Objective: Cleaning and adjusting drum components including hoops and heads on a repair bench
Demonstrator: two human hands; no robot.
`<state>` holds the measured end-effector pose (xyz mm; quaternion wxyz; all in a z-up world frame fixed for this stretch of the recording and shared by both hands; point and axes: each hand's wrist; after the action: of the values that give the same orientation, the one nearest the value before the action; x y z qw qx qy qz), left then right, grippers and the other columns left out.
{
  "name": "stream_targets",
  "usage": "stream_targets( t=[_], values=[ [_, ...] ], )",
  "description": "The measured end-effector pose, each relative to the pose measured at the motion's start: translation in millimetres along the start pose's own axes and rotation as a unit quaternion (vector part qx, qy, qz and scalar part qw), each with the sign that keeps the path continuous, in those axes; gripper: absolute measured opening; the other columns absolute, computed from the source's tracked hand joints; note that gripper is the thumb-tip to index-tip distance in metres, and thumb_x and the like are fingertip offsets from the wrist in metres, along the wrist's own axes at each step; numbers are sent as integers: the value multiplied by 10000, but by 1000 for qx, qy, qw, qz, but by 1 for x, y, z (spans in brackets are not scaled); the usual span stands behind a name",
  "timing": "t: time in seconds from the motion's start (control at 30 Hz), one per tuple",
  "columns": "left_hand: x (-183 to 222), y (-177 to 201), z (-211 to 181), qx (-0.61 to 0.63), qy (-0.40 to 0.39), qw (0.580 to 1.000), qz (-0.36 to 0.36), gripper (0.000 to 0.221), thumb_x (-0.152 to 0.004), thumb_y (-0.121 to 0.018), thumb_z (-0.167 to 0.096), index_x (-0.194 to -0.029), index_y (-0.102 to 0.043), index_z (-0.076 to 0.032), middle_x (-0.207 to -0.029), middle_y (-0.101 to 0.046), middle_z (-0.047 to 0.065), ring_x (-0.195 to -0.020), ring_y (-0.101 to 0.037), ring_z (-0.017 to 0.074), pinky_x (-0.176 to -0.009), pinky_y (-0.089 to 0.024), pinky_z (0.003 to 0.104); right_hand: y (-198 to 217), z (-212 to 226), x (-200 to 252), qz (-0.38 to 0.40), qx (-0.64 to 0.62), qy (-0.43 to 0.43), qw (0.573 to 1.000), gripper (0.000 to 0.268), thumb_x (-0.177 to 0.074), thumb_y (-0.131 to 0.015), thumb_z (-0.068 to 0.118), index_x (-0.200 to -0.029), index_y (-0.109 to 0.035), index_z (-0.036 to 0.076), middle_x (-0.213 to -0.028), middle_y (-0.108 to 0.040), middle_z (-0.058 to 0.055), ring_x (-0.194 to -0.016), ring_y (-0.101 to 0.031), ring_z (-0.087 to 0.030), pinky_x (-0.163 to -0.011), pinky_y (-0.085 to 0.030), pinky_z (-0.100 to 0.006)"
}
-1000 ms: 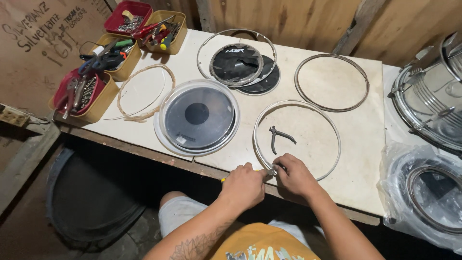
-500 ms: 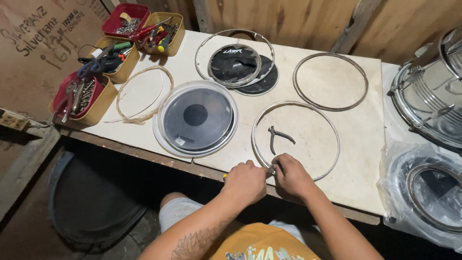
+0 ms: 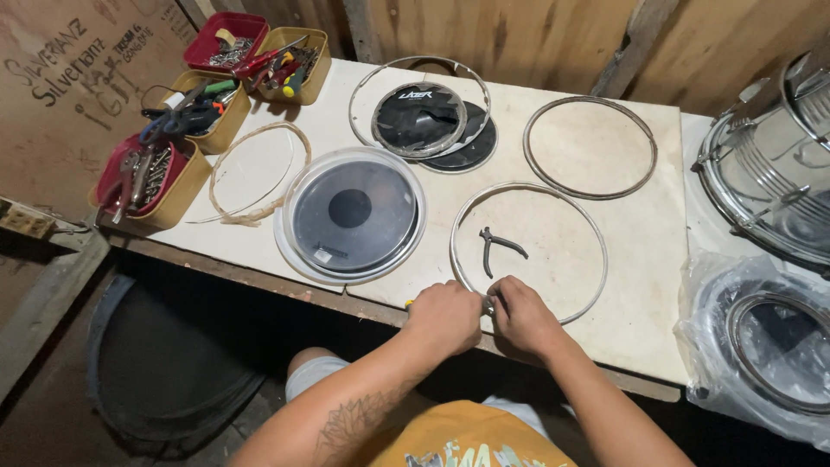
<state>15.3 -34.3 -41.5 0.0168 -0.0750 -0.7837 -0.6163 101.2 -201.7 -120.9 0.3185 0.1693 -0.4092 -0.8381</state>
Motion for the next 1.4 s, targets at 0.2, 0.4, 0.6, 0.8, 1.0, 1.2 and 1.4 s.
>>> stream_targets(
  t=[0.2,0.4,0.6,0.8,1.0,1.2,1.4],
  values=[
    [8,24,9,17,10,1000,12,320,-789,-600,-256,-860,-772,5,-827,-699,248,-811,-748,474,-731,-611,556,-3,-5,-3,7,1,2,1000,93,-951,-584,188,-993,-635,124,-867,-645,-121,-900,-710,-364,-802,-587,-459],
    [12,27,10,10,16,1000,17,326,-799,-589,-252,-899,-775,-4,-851,-689,251,-832,-742,486,-751,-607,566,-6,-9,-5,8,-5,7,1000,96,-938,-589,187,-985,-627,113,-863,-654,-133,-902,-711,-376,-798,-587,-466],
    [23,41,9,29,28,999,33,337,-846,-542,-245,-984,-785,-56,-903,-673,261,-880,-726,517,-797,-596,574,-7,-12,-5,17,-3,-5,1000,100,-927,-594,194,-971,-633,113,-857,-667,-127,-897,-720,-361,-801,-588,-452],
    [28,46,9,51,36,997,52,351,-888,-520,-255,-1076,-776,-107,-959,-667,264,-937,-714,526,-845,-585,572,1,-1,-6,34,-3,-27,999,124,-932,-586,214,-984,-640,115,-883,-690,-130,-928,-724,-363,-824,-587,-462],
    [52,87,24,62,86,991,88,368,-905,-560,-260,-1198,-755,-152,-1034,-676,268,-1022,-703,514,-907,-573,568,6,1,-6,30,1,-21,999,151,-925,-605,210,-1036,-660,123,-917,-704,-140,-959,-724,-372,-853,-587,-472],
    [76,80,40,145,151,973,101,430,-924,-534,-275,-1308,-715,-207,-1077,-677,261,-1093,-677,507,-966,-549,552,21,25,-5,50,-27,-6,998,297,-913,-614,220,-1179,-708,128,-1000,-733,-177,-1020,-714,-401,-907,-570,-499],
    [80,49,38,161,181,966,91,465,-913,-505,-285,-1332,-694,-356,-1142,-662,220,-1073,-640,460,-967,-491,536,33,45,-6,114,15,-27,993,279,-914,-578,294,-1081,-716,118,-1009,-760,-99,-960,-687,-288,-875,-497,-384]
  ],
)
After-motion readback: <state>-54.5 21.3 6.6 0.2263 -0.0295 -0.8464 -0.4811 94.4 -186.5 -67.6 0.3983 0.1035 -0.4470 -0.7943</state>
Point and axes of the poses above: each hand's wrist, its own x-axis away from the middle knuckle, its own y-axis out of the back of the hand, z = x × y
